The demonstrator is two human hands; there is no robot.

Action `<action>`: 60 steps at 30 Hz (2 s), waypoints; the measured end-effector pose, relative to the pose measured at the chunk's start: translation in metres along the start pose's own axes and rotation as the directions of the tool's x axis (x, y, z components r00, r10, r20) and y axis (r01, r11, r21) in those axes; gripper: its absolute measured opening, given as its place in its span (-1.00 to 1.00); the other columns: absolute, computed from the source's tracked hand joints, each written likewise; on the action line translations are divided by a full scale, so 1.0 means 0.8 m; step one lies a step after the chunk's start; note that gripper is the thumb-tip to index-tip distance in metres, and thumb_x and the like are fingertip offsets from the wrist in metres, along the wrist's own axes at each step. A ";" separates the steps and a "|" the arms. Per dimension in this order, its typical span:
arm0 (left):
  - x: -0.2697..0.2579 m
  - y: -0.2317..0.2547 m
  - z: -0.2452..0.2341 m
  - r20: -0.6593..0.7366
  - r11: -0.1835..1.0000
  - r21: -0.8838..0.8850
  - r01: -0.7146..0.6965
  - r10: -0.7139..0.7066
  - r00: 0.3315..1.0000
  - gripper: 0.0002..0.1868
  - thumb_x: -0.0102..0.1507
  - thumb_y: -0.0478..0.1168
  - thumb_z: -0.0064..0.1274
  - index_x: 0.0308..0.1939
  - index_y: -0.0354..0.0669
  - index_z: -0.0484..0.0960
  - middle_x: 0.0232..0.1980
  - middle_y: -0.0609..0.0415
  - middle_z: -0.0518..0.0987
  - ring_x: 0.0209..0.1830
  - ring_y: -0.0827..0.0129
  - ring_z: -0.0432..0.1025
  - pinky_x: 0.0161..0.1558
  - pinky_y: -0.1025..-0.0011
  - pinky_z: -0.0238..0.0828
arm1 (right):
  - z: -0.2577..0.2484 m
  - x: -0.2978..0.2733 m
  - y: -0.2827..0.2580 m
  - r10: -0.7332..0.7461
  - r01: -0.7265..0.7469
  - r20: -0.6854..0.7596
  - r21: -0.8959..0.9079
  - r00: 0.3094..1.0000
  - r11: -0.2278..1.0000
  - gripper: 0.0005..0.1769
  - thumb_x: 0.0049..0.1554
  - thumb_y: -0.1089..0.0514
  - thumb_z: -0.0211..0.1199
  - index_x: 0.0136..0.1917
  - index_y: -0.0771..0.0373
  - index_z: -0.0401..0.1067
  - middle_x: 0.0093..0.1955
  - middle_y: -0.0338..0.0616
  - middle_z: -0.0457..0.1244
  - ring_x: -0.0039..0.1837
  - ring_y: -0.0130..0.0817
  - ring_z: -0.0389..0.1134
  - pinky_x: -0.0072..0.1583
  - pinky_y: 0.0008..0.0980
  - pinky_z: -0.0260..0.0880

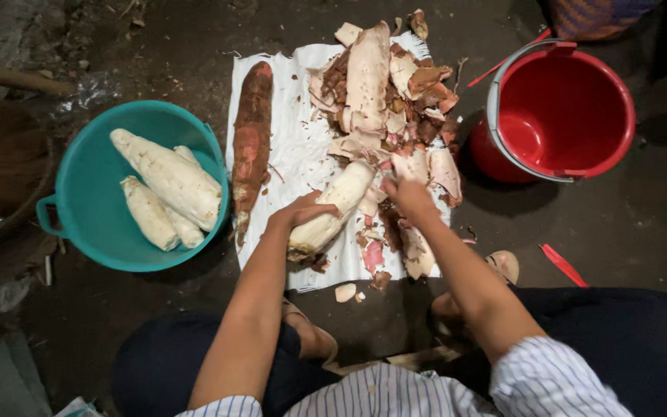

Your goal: The person sits on the floor and uses a knife to peel the skin off large root vegetables. They hold each vegetable with one hand and scrape away the skin with the other, placing the peeled pieces into a nearby teal basin.

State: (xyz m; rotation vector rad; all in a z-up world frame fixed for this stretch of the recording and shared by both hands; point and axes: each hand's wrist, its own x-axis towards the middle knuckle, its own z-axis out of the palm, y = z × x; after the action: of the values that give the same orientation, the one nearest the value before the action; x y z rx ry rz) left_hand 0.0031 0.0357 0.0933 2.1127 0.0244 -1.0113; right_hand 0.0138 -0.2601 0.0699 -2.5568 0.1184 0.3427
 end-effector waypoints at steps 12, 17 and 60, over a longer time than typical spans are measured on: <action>0.000 0.001 0.004 0.026 0.994 -0.106 -0.033 0.036 0.999 -0.16 0.00 0.25 0.18 0.27 -0.11 0.54 0.14 -0.05 0.64 0.09 0.22 0.50 0.15 0.29 0.38 | 0.170 0.075 0.046 0.258 -0.297 0.151 0.585 0.954 0.755 -0.19 0.32 -0.40 -0.09 -0.12 0.42 0.49 -0.23 0.26 0.35 -0.18 0.09 0.41 -0.08 0.04 0.40; -0.004 0.002 0.002 0.050 0.986 -0.159 -0.049 0.058 0.997 -0.15 -0.02 0.23 0.19 0.28 -0.08 0.51 0.15 -0.04 0.62 0.10 0.22 0.48 0.16 0.29 0.35 | 0.034 0.048 -0.010 0.056 0.064 -0.263 0.425 0.963 0.903 -0.27 0.28 -0.39 -0.07 0.07 0.35 0.46 -0.18 0.24 0.36 -0.12 0.15 0.40 -0.03 0.08 0.38; 0.090 -0.177 0.094 -0.358 0.756 -0.614 -0.227 -0.010 0.934 -0.15 0.02 -0.19 0.39 0.36 -0.33 0.44 0.03 -0.08 0.67 -0.08 0.26 0.58 -0.03 0.32 0.56 | 0.109 -0.015 0.061 0.255 -0.134 -0.262 0.402 0.931 0.906 -0.31 0.33 -0.34 -0.04 0.10 0.38 0.48 0.02 0.36 0.38 0.13 0.30 0.40 0.19 0.06 0.36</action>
State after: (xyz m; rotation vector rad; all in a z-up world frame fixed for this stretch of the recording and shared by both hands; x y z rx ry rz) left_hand -0.0431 0.0637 -0.0737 1.5806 0.3699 -0.4444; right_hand -0.0243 -0.2543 -0.0230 -2.1946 0.5147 -0.0162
